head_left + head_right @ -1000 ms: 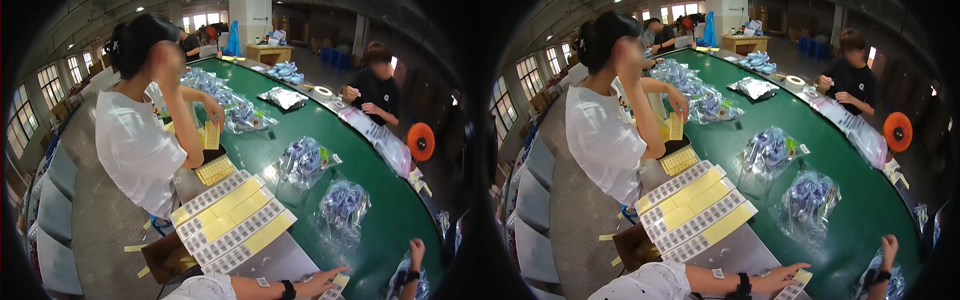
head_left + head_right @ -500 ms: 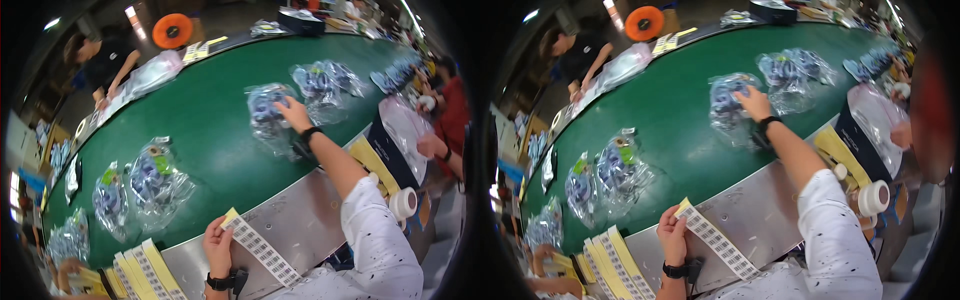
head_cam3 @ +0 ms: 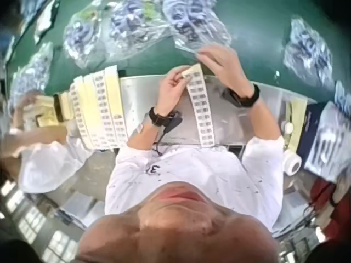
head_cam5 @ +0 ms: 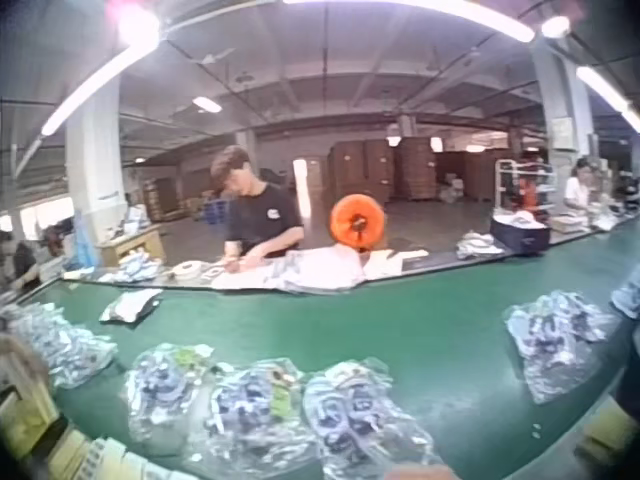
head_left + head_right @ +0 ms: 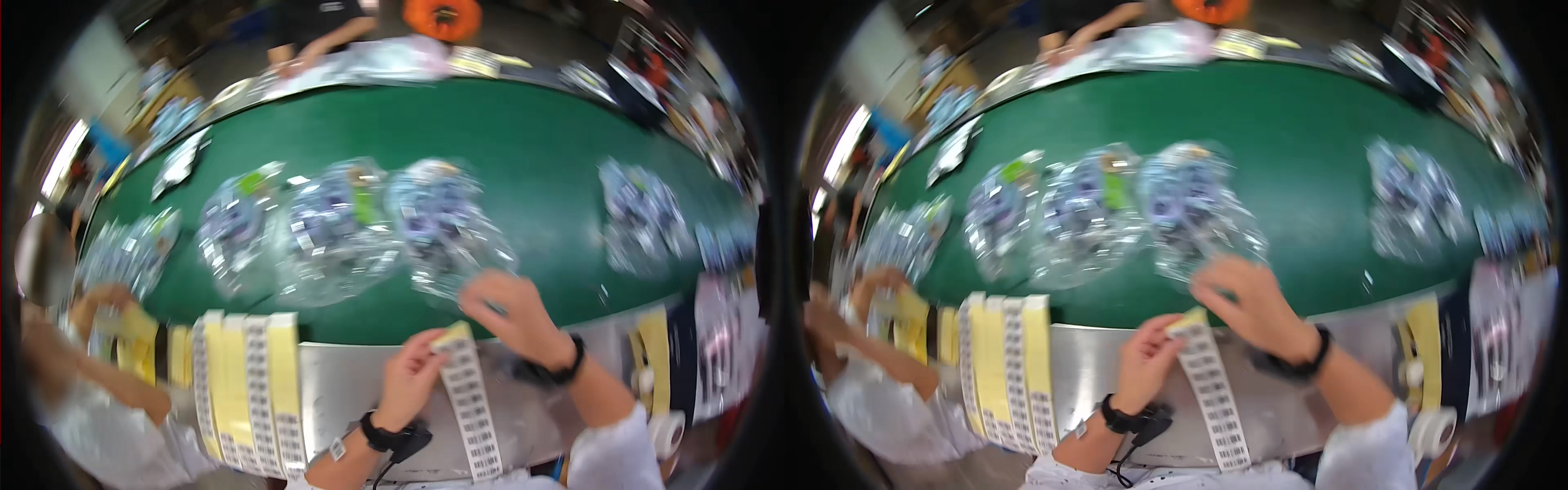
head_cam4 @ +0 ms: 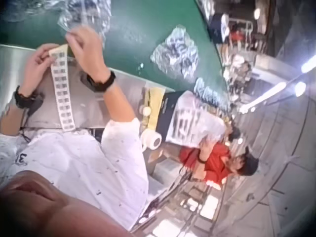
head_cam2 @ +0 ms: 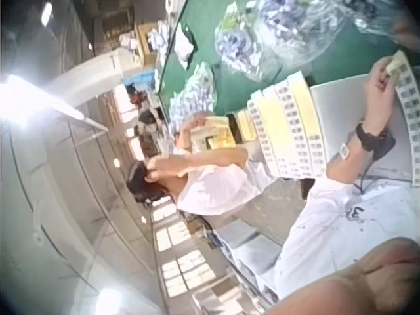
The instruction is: The person stands at a green workbench and applies barcode stickers to clear plastic bags containing pairs of slippers. They peel a label from a sheet, place it on a bag, and use a handheld scanner to scan the barcode. The process is repeated for multiple bags of slippers.
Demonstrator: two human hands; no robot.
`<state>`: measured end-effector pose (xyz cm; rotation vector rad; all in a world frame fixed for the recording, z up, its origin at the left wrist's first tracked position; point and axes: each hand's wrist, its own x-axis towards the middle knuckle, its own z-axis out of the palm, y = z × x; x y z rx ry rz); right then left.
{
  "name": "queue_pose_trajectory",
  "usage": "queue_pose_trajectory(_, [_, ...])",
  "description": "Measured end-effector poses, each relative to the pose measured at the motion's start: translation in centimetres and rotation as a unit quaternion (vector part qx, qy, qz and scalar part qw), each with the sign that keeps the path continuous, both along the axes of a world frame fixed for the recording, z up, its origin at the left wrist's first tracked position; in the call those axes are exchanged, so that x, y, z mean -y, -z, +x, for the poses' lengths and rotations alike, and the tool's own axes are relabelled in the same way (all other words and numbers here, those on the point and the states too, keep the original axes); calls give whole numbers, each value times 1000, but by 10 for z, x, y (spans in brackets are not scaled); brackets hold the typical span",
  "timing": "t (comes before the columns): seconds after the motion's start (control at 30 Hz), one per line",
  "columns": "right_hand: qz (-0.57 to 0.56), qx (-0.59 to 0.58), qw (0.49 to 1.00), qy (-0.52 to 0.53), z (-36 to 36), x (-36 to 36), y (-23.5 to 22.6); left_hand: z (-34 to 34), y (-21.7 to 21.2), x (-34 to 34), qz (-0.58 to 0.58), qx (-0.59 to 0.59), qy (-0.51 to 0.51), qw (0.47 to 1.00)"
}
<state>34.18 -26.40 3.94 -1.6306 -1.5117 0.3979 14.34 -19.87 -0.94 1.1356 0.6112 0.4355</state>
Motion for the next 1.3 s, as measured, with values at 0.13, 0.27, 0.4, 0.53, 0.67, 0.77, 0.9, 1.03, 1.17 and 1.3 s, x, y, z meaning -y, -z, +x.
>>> queue_pose_trajectory(0.13, [10, 9, 999, 47, -30, 32, -5, 7, 7, 1, 74, 19, 34, 996])
queue_pose_trajectory(0.27, [-36, -25, 995, 87, -36, 49, 6, 15, 18, 12, 142, 70, 2, 987])
queue_pose_trajectory(0.4, [-74, -1, 995, 66, -56, 42, -19, 5, 12, 12, 154, 101, -28, 983])
queue_pose_trajectory(0.53, [-76, 16, 994, 78, -67, 44, -24, 0, 15, 8, 180, 87, -16, 980])
queue_pose_trajectory(0.67, [-53, 84, 991, 91, -70, 42, -30, 6, 16, 5, 156, 74, 3, 985])
queue_pose_trajectory(0.77, [31, 109, 986, 125, -55, 45, -8, 12, 10, -2, 62, 90, 74, 991])
queue_pose_trajectory(0.9, [65, 130, 989, 37, -64, 16, -6, -14, 17, -10, -9, 51, 62, 997])
queue_pose_trajectory(1.03, [53, -95, 989, 99, -43, 17, -23, -7, -9, -24, -18, -20, 36, 999])
queue_pose_trajectory(1.17, [101, -487, 856, 140, 37, -31, -11, -10, -17, -21, 10, -59, 42, 997])
queue_pose_trajectory(1.3, [31, -666, 732, 143, 123, -95, 40, -10, -19, -20, -4, -32, 46, 998])
